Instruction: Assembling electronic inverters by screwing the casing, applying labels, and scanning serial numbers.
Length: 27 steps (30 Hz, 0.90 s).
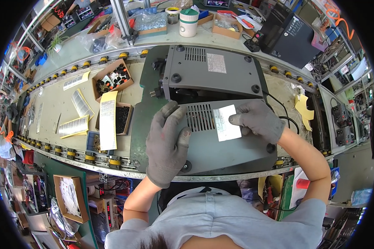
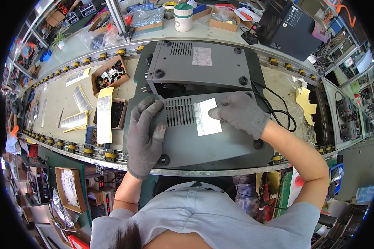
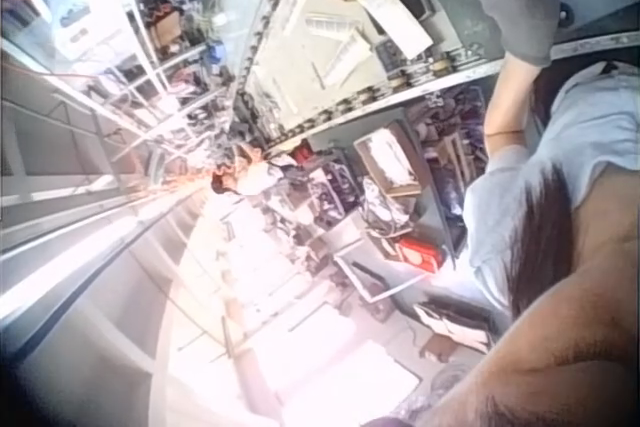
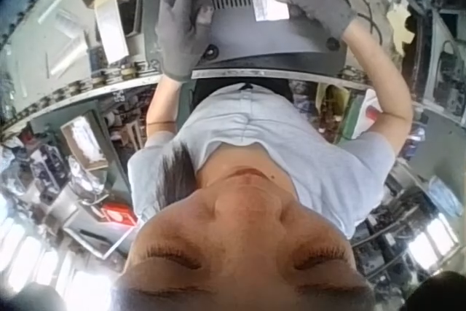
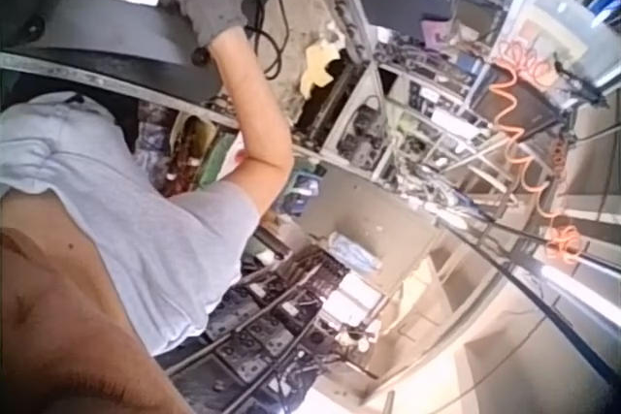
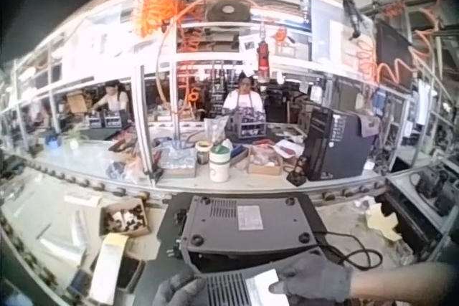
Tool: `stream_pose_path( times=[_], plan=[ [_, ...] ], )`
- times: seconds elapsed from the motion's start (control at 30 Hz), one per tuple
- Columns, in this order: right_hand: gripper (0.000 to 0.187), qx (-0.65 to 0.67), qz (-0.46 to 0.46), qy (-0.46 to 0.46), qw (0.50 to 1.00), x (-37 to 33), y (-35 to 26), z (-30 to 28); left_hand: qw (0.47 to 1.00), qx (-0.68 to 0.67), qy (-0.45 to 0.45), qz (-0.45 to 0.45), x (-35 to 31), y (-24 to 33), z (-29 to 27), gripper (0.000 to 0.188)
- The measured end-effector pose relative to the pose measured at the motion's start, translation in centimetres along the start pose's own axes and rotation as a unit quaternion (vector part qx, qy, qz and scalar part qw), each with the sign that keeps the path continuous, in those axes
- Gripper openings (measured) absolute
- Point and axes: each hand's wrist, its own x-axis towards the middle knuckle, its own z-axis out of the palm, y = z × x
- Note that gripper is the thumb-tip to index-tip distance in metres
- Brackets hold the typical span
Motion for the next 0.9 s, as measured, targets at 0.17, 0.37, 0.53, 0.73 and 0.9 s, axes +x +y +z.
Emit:
stream_pose_path(
  times=[0.17,0.37,0.53,0.73,0.9],
  plan=[
    [0.023,0.001,-0.006,0.0,1.0,-0.2,-0.3,0.0,0.999,0.042,-0.023,0.014,0.2,0.8,0.0,0.042],
    [0.021,0.037,-0.044,0.006,0.998,-0.5,-0.2,0.5,0.941,0.229,-0.202,0.148,1.1,4.6,1.8,0.079],
    [0.027,0.057,-0.029,-0.007,0.998,-0.6,0.3,-0.2,0.892,0.318,-0.263,0.184,0.2,5.4,3.8,0.096],
    [0.04,0.165,-0.004,-0.056,0.985,-1.4,1.9,-1.9,0.878,0.338,-0.26,0.217,0.1,5.2,3.8,0.098],
    [0.042,0.257,-0.104,0.204,0.939,-3.6,6.8,-7.7,0.865,0.356,-0.275,0.222,0.3,5.5,3.4,0.102]
  ],
)
